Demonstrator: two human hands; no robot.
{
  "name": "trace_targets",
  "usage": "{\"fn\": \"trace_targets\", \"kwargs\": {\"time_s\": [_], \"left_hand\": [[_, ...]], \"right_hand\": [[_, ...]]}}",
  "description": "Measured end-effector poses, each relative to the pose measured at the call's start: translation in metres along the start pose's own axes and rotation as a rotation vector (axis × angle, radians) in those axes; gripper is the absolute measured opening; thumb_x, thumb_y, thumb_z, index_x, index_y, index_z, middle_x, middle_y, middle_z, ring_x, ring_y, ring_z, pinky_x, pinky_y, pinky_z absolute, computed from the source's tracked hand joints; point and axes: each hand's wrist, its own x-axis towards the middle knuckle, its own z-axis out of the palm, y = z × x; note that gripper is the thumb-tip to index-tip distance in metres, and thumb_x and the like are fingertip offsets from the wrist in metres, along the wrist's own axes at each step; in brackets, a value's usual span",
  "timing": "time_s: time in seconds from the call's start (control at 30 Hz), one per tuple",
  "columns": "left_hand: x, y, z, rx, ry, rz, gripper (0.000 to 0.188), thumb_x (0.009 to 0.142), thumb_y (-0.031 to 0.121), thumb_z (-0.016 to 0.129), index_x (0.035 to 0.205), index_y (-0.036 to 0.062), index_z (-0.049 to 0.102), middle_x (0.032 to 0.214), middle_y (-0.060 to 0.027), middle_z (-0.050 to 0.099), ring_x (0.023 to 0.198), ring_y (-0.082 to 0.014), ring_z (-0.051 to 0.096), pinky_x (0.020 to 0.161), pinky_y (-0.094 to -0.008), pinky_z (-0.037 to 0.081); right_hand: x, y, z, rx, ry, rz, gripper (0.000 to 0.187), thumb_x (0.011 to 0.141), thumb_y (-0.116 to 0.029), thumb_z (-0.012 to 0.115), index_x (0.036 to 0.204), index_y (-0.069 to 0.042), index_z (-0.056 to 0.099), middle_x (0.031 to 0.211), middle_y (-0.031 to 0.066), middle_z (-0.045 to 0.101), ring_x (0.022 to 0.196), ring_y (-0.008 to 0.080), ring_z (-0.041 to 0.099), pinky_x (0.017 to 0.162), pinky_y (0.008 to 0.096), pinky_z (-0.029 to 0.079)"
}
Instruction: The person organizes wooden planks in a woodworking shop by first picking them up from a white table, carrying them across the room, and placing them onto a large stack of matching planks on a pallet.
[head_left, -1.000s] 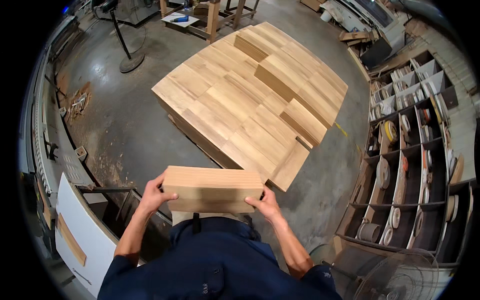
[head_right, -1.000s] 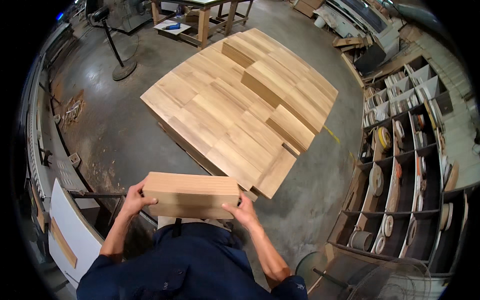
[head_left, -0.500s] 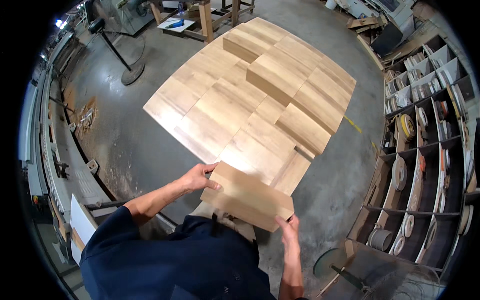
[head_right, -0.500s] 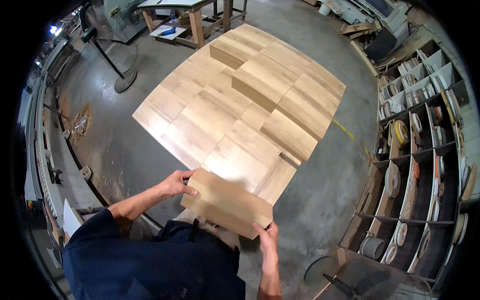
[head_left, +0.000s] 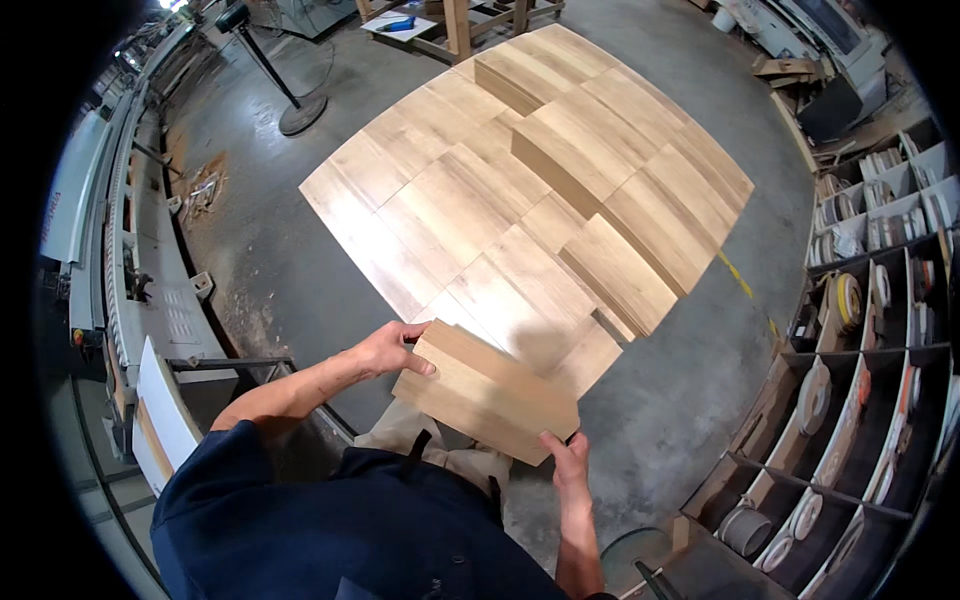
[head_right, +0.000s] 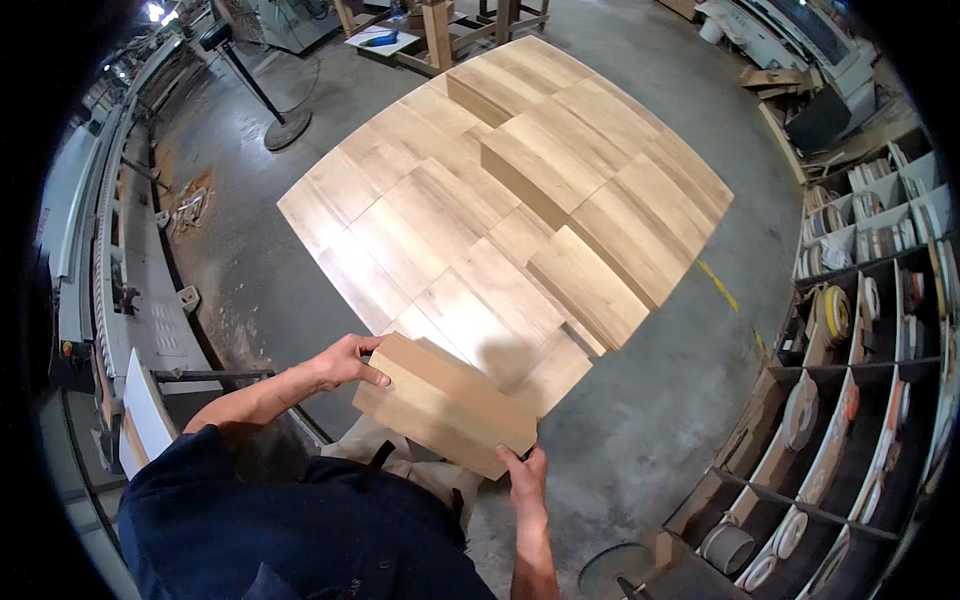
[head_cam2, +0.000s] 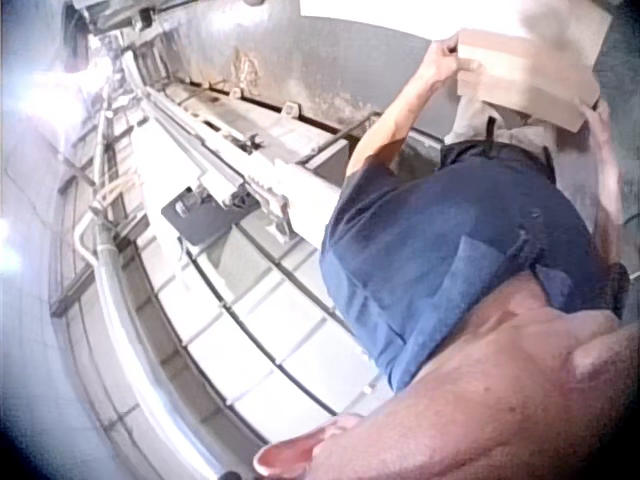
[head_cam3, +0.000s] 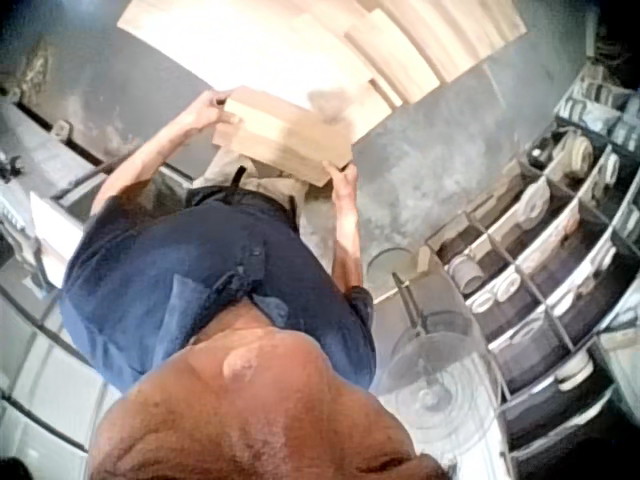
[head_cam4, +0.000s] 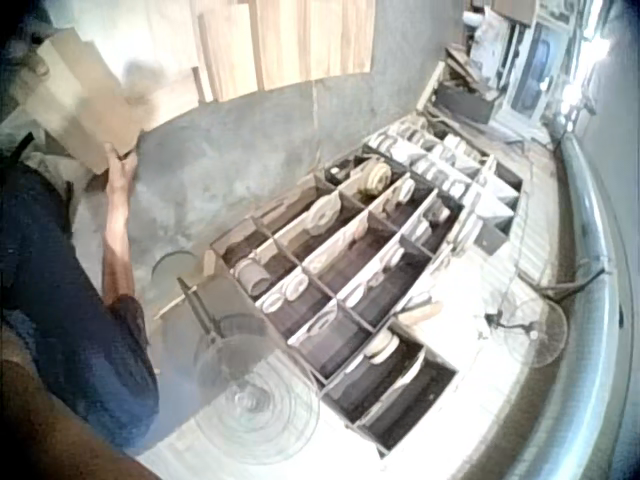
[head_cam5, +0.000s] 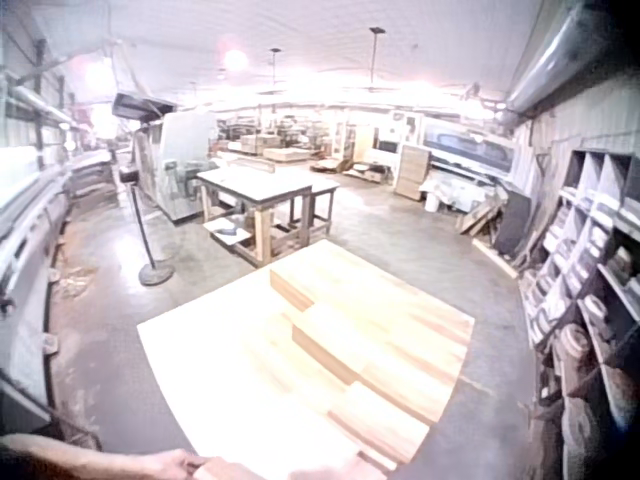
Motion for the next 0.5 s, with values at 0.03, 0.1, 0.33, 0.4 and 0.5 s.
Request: {"fn": "trace_targets", "kwargs": {"time_s": [0.03,0.1,0.33,0.4,0.5], "left_hand": [[-0.001,-0.003,-0.005,-0.029,0.033,-0.011,0.069,0.064,0.0,0.078,0.128,0.0051,0.052,0.112,-0.0075,0.063,0.106,-0.0176,0.053,0.095,-0.0307,0.039],[0.002,-0.008,-0.014,-0.065,0.063,-0.025,0.068,0.064,0.0,0.078,0.127,0.0051,0.053,0.111,-0.0076,0.063,0.105,-0.0178,0.054,0.095,-0.0307,0.039],[0.086,-0.001,-0.119,-0.209,0.01,-0.09,0.057,0.067,-0.001,0.076,0.121,0.0022,0.057,0.11,-0.0076,0.064,0.104,-0.0191,0.058,0.093,-0.0325,0.044],[0.134,0.012,-0.154,-0.194,-0.032,-0.086,0.052,0.068,-0.001,0.075,0.117,0.0013,0.059,0.106,-0.0083,0.065,0.098,-0.0181,0.06,0.089,-0.0299,0.046],[0.222,0.037,-0.201,-0.081,-0.047,-0.146,0.038,0.069,0.006,0.076,0.105,0.0037,0.065,0.095,-0.0061,0.067,0.089,-0.0158,0.061,0.075,-0.0289,0.048]], "right_hand": [[0.01,0.001,0.004,-0.027,-0.027,0.013,0.039,0.074,-0.005,0.071,0.109,0.003,0.055,0.103,0.0082,0.061,0.091,0.0154,0.058,0.08,0.0284,0.046],[0.028,-0.004,0.017,-0.032,-0.022,0.03,0.038,0.074,-0.006,0.071,0.108,0.003,0.056,0.102,0.0082,0.061,0.091,0.0153,0.058,0.08,0.0285,0.046],[0.117,-0.026,0.094,-0.024,-0.01,0.037,0.038,0.076,-0.007,0.07,0.11,0.003,0.056,0.103,0.0078,0.062,0.091,0.0148,0.058,0.08,0.0293,0.047],[0.156,-0.034,0.117,-0.01,0.063,0.022,0.036,0.077,-0.006,0.068,0.11,0.003,0.056,0.102,0.0081,0.062,0.09,0.0147,0.058,0.079,0.0294,0.047],[0.23,-0.05,0.143,-0.048,0.169,0.007,0.035,0.079,-0.006,0.065,0.111,0.004,0.057,0.103,0.0094,0.063,0.089,0.0158,0.059,0.077,0.0295,0.047]]}}
